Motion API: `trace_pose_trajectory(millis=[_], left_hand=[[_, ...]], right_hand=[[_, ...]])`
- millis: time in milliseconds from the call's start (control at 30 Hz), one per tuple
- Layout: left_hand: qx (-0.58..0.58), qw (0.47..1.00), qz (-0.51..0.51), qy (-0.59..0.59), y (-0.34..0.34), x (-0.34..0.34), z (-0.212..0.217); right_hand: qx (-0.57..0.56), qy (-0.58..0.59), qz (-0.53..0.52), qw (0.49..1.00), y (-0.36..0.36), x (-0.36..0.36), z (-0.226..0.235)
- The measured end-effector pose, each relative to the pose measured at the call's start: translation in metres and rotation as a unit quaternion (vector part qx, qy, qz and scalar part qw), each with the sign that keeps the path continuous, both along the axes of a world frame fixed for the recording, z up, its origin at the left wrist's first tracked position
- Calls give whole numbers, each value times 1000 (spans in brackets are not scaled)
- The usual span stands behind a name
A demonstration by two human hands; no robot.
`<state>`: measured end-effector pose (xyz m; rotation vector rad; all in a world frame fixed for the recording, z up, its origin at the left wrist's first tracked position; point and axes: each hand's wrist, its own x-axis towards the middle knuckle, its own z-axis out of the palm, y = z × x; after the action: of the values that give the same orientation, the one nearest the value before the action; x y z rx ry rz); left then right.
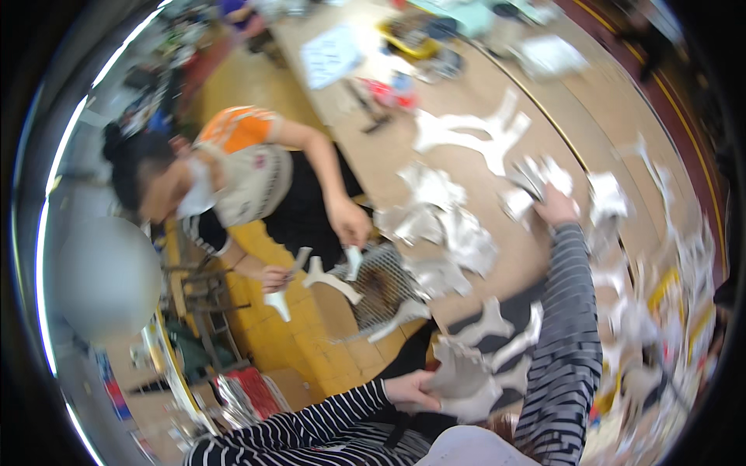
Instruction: The person repeatedly picks up white plastic decorative pieces from a table, aligns them into stacks, and places them back down. The person also handles a black foam sheet and a yellow tray while organizing the parts.
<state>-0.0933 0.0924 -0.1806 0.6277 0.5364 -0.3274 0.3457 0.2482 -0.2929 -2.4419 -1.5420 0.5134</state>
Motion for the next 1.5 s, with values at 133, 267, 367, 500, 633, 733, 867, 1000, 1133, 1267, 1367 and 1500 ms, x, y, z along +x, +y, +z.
trace_pose_trajectory(millis=[133,267,367,500,633,733,867,1000,1133,1267,1367,1500], left_hand=[[-38,995,53,-73,-5,7,-8],[-15,997,37,-66,-5,7,-12],[-23,995,61,-73,-5,8,-11],[-8,997,41,-59,1,6,-8],[17,999,31,-40,2,5,-4],[-26,999,21,0,5,4,-3],[-29,998,54,-9,3,7,-1],[-44,998,36,13,6,8,2],[-53,998,18,23,7,10,0],[-50,998,44,3,4,13,0],[-39,999,33,12,3,13,1],[-41,999,30,16,3,11,0]], right_hand=[[-2,8,26,1000,4,4,-5],[6,-53,66,996,3,4,-4],[17,-88,35,995,0,2,0],[29,-56,50,997,-4,-3,5],[53,-22,62,996,-8,-5,4],[51,-18,63,997,-15,3,3],[31,-64,63,995,-33,10,13],[17,-81,114,990,-41,5,19],[18,-37,144,989,-39,-1,17],[40,-12,155,987,-29,-6,18],[41,6,95,995,-22,-5,23],[20,69,-36,997,-14,-2,21]])
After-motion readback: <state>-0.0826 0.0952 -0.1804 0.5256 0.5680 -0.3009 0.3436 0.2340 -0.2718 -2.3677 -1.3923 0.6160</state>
